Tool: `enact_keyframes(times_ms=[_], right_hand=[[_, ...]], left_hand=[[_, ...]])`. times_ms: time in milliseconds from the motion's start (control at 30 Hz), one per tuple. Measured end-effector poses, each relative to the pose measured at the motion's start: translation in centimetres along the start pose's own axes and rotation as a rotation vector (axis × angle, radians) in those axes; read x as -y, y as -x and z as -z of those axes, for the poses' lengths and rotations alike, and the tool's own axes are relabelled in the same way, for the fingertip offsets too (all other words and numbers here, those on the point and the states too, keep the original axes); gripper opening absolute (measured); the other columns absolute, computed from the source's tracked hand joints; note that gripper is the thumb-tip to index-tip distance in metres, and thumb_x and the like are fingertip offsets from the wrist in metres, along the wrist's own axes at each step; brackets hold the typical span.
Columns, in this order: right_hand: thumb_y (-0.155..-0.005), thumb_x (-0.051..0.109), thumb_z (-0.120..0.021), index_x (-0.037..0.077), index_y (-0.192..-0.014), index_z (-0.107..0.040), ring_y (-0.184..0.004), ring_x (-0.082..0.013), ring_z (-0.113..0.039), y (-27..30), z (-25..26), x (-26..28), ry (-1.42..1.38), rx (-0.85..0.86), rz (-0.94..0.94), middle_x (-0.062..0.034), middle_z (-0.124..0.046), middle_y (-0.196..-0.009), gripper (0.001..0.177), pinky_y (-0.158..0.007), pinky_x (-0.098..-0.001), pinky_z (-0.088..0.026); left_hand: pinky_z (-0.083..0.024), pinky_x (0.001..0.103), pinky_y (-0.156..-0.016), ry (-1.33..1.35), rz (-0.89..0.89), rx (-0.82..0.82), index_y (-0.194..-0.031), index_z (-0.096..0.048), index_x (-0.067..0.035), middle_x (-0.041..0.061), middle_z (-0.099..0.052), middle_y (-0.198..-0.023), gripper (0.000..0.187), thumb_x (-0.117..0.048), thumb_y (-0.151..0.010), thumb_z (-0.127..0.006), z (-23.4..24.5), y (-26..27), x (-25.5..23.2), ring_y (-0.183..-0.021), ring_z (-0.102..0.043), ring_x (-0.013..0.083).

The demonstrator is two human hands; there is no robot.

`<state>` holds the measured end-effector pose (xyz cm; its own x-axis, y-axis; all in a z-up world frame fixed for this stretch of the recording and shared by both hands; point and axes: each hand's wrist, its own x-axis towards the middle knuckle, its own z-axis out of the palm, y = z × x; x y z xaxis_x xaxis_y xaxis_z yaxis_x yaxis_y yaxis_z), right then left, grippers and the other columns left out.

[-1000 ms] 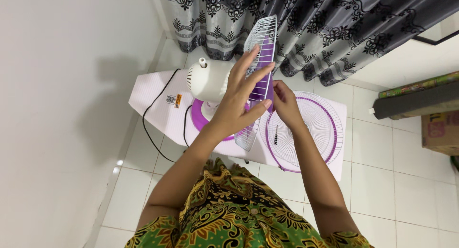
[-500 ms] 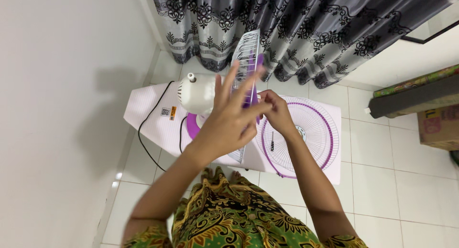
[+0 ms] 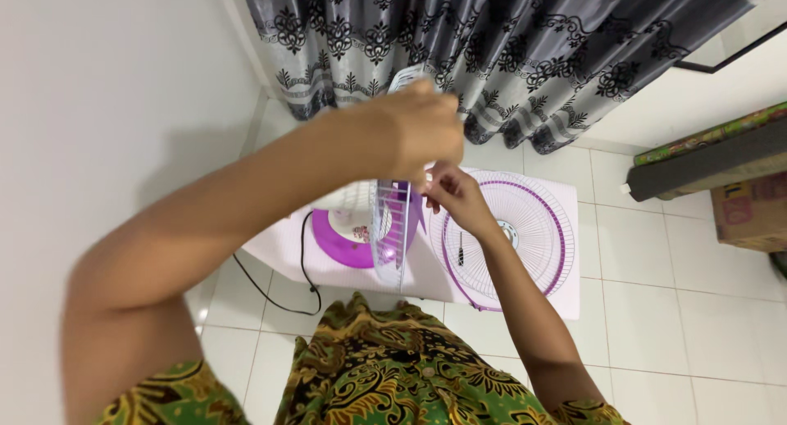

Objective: The person assembles a small electric fan by hand. They attach the front grille to the motor housing, insert the purple fan blade, secure it with a white plastic nut, and then place the rear grille over the assembly.

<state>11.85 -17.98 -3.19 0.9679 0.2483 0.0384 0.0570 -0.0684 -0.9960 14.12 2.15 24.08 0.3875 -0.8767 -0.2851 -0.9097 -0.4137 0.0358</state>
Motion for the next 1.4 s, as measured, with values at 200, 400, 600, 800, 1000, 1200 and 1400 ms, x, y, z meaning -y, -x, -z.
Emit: enact_keyframes(times_ms=[200, 400, 600, 800, 1000, 1200, 1400], right_hand=[[-0.097, 0.007, -0.06, 0.002, -0.09, -0.066, -0.064, -0.0117, -0.063, 0.2, -0.4, 1.9, 0.098, 0.007, 0.046, -0.0042, -0.067, -0.074, 0.01, -0.055, -0.0269, -0.05], [-0.094, 0.007, -0.055, 0.003, -0.088, -0.064, -0.062, -0.0113, -0.061, 0.5, -0.8, 1.0, 0.085, -0.053, 0.015, -0.0043, -0.065, -0.071, 0.011, -0.052, -0.0295, -0.048], [-0.093, 0.008, -0.06, 0.001, -0.088, -0.064, -0.063, -0.0122, -0.063, 0.1, -0.4, -2.3, 0.275, -0.124, 0.029, -0.0066, -0.067, -0.069, 0.01, -0.055, -0.0296, -0.049], [-0.09, 0.008, -0.065, -0.001, -0.1, -0.067, -0.082, -0.0205, -0.072, 0.7, -0.4, -2.9, 0.379, -0.155, 0.159, -0.0111, -0.074, -0.087, 0.014, -0.069, -0.034, -0.056], [-0.09, 0.009, -0.064, -0.001, -0.1, -0.068, -0.085, -0.0273, -0.076, 0.9, -0.3, -2.6, 0.492, -0.144, 0.232, -0.0153, -0.076, -0.09, 0.014, -0.072, -0.0369, -0.057], [-0.088, 0.009, -0.065, 0.0, -0.094, -0.07, -0.082, -0.0325, -0.075, 0.8, -0.1, -3.3, 0.578, -0.149, 0.295, -0.0177, -0.074, -0.087, 0.012, -0.07, -0.0389, -0.057], [-0.085, 0.01, -0.067, 0.0, -0.093, -0.07, -0.079, -0.0336, -0.074, 0.6, 0.6, -4.1, 0.599, -0.151, 0.295, -0.0179, -0.074, -0.085, 0.013, -0.068, -0.04, -0.058]], left_hand=[[-0.044, 0.042, -0.085, -0.204, -0.124, -0.178, -0.08, -0.077, -0.015, 0.005, -0.073, -0.081, 0.019, -0.029, -0.069, -0.086, -2.6, -2.4, -2.1, -0.083, -0.069, 0.0216], [-0.047, 0.037, -0.08, -0.287, -0.13, -0.299, -0.072, -0.074, -0.015, 0.006, -0.073, -0.077, 0.005, -0.017, -0.07, -0.078, -4.6, -2.0, -2.3, -0.079, -0.071, 0.0215], [-0.053, 0.038, -0.065, -0.123, -0.264, -0.745, -0.064, -0.067, -0.011, 0.009, -0.066, -0.068, 0.007, -0.009, -0.069, -0.072, -5.5, 0.8, -1.1, -0.074, -0.069, 0.027], [-0.054, 0.038, -0.063, -0.115, -0.263, -0.755, -0.062, -0.065, -0.011, 0.01, -0.065, -0.069, 0.008, -0.008, -0.068, -0.07, -6.2, 1.0, -1.2, -0.075, -0.068, 0.0275], [-0.055, 0.037, -0.062, -0.132, -0.233, -0.684, -0.062, -0.066, -0.011, 0.01, -0.066, -0.07, 0.009, -0.007, -0.069, -0.069, -6.5, 0.7, -1.4, -0.075, -0.069, 0.0262], [-0.056, 0.036, -0.062, -0.15, -0.187, -0.591, -0.063, -0.068, -0.01, 0.011, -0.069, -0.071, 0.008, -0.008, -0.072, -0.069, -6.2, 0.7, -1.5, -0.077, -0.071, 0.0256], [-0.056, 0.037, -0.062, -0.113, -0.127, -0.616, -0.07, -0.072, -0.009, 0.011, -0.07, -0.075, 0.002, -0.008, -0.07, -0.07, -5.6, 0.6, -2.3, -0.08, -0.071, 0.0269]])
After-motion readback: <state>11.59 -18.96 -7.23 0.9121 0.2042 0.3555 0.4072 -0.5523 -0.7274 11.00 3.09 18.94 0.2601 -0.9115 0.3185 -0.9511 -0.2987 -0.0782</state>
